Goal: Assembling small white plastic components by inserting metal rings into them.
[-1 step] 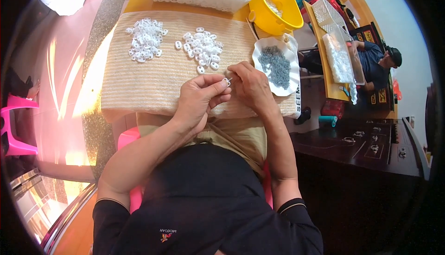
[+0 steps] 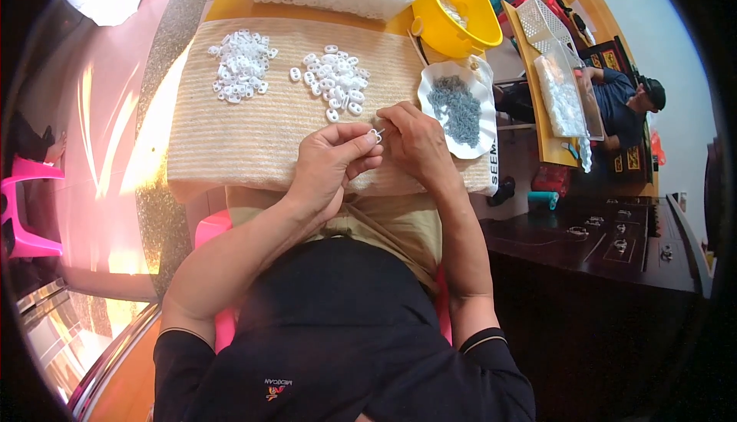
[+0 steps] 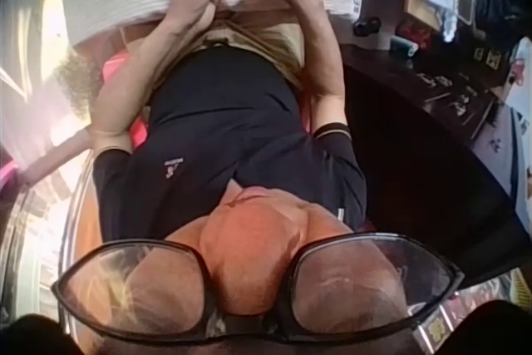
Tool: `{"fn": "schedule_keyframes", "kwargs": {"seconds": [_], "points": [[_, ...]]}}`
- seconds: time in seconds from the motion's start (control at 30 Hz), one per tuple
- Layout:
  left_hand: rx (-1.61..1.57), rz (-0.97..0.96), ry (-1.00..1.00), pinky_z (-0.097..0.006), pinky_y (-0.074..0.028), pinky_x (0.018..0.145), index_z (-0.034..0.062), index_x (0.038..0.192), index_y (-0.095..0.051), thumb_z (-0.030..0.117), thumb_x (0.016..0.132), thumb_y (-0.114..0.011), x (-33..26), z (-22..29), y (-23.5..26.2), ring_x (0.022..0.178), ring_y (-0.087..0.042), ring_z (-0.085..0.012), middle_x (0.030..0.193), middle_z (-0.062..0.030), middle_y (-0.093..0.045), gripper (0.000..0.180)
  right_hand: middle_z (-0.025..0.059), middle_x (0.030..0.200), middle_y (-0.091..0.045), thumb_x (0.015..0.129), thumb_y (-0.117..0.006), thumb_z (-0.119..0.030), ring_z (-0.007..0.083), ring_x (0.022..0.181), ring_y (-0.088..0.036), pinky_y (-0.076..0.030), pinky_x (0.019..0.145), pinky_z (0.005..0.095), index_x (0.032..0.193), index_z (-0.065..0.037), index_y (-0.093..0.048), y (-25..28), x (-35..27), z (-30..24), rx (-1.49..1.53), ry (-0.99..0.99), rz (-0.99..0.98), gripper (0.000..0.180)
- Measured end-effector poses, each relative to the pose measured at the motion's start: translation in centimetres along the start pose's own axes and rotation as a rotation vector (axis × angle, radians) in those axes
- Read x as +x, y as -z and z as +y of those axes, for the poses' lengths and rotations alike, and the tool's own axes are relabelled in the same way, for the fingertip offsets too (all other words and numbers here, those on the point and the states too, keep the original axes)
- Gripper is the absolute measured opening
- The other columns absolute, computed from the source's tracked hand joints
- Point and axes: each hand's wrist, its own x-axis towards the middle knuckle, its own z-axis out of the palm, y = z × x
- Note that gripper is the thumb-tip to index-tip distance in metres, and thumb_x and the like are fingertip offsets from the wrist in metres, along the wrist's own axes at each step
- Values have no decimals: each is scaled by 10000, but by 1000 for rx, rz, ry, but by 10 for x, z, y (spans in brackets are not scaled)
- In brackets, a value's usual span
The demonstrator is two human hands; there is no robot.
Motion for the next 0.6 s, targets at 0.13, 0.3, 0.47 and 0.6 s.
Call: {"fn": "schedule_keyframes", "kwargs": {"seconds": [0.13,0.3,0.47,0.6], "points": [[-4,7,2,-262,-580,718,-8,1005,-609,24,873,-631,1,-1,1,793,-652,-145,885,-73,-648,138,129,911,-618,822,-602,-60,324,826,-619,-499,704,383,992,-52,-628,1,0,0,22,24,-44,172],[-3,11,10,-256,-580,715,-10,1008,-607,23,872,-633,2,-1,2,793,-652,-145,882,-74,-646,143,132,910,-618,828,-608,-76,329,849,-616,-499,719,387,1024,-58,-628,6,1,-3,22,4,-103,198],[17,31,10,-257,-579,714,-7,1007,-607,28,869,-638,1,1,2,792,-653,-145,881,-73,-647,145,170,900,-627,828,-610,-79,327,827,-619,-492,752,373,1025,-35,-635,12,-1,0,193,-96,-97,203],[34,38,20,-255,-578,713,-1,1004,-611,32,869,-639,3,0,2,790,-653,-144,883,-74,-650,142,134,867,-640,813,-670,-65,225,770,-616,-484,731,306,1085,-15,-634,21,-5,2,376,-205,-140,279]]}}
